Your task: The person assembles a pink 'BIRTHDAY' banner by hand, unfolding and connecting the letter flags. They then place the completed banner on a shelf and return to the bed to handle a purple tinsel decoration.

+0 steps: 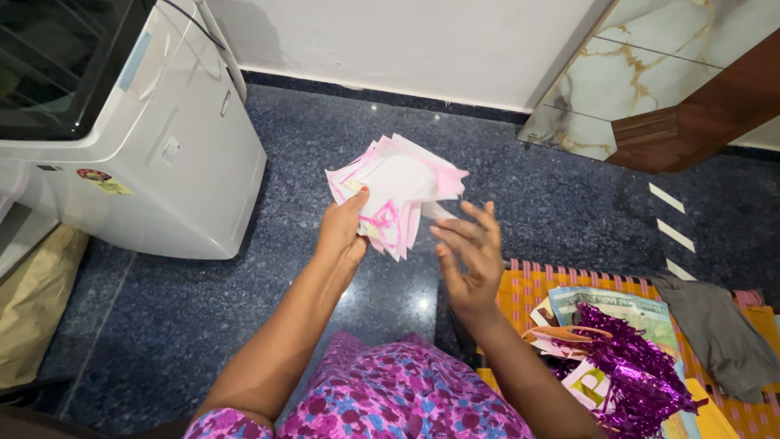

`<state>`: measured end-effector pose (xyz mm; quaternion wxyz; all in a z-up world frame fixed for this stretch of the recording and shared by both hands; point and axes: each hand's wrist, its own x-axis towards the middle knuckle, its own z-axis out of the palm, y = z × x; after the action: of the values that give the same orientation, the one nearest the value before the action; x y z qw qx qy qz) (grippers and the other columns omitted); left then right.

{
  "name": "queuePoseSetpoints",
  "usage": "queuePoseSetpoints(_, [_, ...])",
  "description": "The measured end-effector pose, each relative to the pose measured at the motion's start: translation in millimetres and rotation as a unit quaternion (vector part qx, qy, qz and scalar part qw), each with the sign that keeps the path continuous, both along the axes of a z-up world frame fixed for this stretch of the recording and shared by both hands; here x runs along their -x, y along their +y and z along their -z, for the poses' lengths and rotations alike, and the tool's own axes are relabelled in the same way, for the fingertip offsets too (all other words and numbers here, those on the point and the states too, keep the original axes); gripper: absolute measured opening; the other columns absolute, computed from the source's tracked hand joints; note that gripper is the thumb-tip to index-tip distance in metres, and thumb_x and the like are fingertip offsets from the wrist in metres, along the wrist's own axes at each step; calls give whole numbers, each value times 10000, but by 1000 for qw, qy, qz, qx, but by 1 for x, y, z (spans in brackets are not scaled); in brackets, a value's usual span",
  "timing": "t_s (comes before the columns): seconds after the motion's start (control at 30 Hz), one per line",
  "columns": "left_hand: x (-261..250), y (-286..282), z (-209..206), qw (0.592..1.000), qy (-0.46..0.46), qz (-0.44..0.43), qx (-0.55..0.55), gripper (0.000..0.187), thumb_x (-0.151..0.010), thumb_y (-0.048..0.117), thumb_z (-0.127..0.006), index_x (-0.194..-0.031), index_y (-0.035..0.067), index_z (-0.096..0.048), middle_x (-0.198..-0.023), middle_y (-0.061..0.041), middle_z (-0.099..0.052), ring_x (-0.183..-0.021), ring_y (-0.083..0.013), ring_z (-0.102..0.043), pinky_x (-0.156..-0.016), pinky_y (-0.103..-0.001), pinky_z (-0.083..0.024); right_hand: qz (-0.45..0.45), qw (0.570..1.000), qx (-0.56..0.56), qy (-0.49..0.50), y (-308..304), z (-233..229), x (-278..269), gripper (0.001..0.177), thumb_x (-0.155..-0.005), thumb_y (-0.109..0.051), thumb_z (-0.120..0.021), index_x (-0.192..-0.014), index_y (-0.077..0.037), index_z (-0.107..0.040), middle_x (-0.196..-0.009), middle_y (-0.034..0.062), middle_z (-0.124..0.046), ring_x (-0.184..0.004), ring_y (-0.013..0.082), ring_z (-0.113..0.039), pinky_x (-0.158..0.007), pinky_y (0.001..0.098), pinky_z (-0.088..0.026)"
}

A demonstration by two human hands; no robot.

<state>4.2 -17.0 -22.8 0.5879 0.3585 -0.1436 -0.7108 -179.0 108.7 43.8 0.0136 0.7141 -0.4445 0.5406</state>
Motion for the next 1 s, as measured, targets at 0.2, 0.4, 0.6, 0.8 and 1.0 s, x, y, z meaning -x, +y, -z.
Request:
queuePoseSetpoints(0.2, [3, -9, 13, 997, 67, 2, -40, 342, -979, 106, -602, -1286, -42, -587, -1206, -187, -690, -1048, -309, -717, -902, -482, -606, -8, 996, -72, -42, -2, 17, -15, 102, -881, -92, -750, -975, -54, -747, -1014, 68, -672, -1119, 264, -584, -1006, 411, -468])
queuePoseSetpoints(0.4, [4, -10, 11, 996, 81, 29, -11, 364, -993, 140, -608, -1334, 15, -579, -1227, -139, -689, -1075, -270, -698, -918, -460, -572, -151, 872, -244, -397, -34, 56, -5, 255, -1053, -143, -614, -1255, 10, -586, -1149, 106, -638, -1109, 209, -607, -1043, 373, -492])
queuePoseSetpoints(0.6, [-1, 7, 3, 988, 0, 87, 125, 394, -969, 114, -607, -1348, 16, -559, -1246, -80, -689, -1110, -206, -700, -971, -405, -577, -185, 737, -327, -563, -66, 36, 52, 561, -1043, -427, -382, -1412, -14, -473, -1308, 146, -620, -1187, 200, -637, -1040, 354, -504])
queuePoseSetpoints(0.8, [3, 16, 20, 944, -162, 166, 233, 329, -1013, 136, -642, -1295, -32, -627, -1180, -102, -713, -1054, -185, -681, -929, -339, -557, -256, 835, -433, -225, -63, 30, 67, 876, -815, -241, -798, -1545, -33, -361, -1463, 110, -535, -1319, 158, -522, -1111, 336, -397])
queuePoseSetpoints(1.0, [17, 18, 25, 955, -152, 144, 212, 399, -939, 177, -708, -1273, -27, -630, -1151, -117, -724, -1012, -183, -711, -894, -341, -581, -182, 837, -458, -238, -59, 47, 57, 619, -843, -169, -797, -1383, 1, -546, -1217, 95, -699, -1089, 165, -673, -921, 332, -563])
